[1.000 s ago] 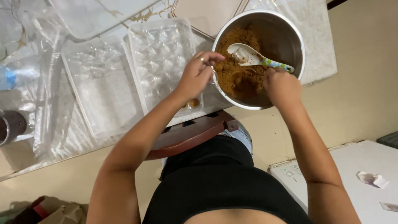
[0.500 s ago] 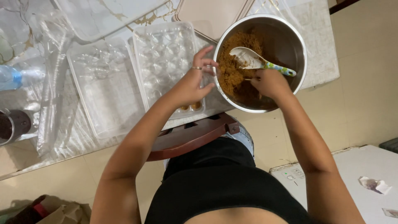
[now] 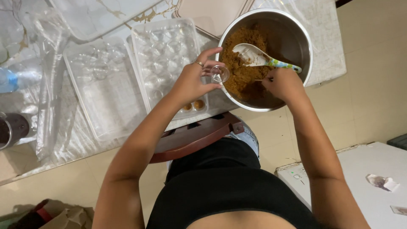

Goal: Scooping a brown mixture into small plastic containers using a spoon and a cup mold.

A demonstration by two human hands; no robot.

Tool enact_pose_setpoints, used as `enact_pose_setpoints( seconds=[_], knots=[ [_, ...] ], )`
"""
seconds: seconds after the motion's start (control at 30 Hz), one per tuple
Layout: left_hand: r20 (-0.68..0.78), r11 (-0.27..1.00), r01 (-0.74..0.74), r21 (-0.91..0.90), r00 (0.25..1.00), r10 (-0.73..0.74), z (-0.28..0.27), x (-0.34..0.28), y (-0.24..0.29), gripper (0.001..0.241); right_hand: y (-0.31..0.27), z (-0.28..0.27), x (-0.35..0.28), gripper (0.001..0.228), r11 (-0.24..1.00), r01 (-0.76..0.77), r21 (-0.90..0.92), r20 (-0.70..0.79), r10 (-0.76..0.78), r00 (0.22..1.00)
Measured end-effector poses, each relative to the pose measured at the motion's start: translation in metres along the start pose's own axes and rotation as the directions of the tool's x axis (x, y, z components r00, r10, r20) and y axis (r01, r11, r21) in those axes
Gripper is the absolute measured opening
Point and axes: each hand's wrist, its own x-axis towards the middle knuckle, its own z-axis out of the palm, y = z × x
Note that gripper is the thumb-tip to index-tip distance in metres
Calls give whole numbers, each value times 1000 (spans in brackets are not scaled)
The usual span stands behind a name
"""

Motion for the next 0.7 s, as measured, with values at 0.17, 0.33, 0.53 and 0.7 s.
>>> enact_pose_setpoints(
  seconds=[0.17,0.33,0.53,0.7],
  knots=[
    [-7,996,-12,-91,1000,12,-3,-2,-5,85,3,13,17,25,989,13,148,86,-26,996],
    [-9,996,-14,-89,1000,14,-3,-3,-3,79,0,35,31,31,996,78,39,101,-81,992],
    [-46,1000,-11,-8,999,11,-9,-5,-1,81,-1,18,27,29,978,100,183,168,-132,977],
    [-72,994,-38,103,996,45,-5,3,-4,76,10,-36,3,21,902,56,428,170,-141,975]
  ],
)
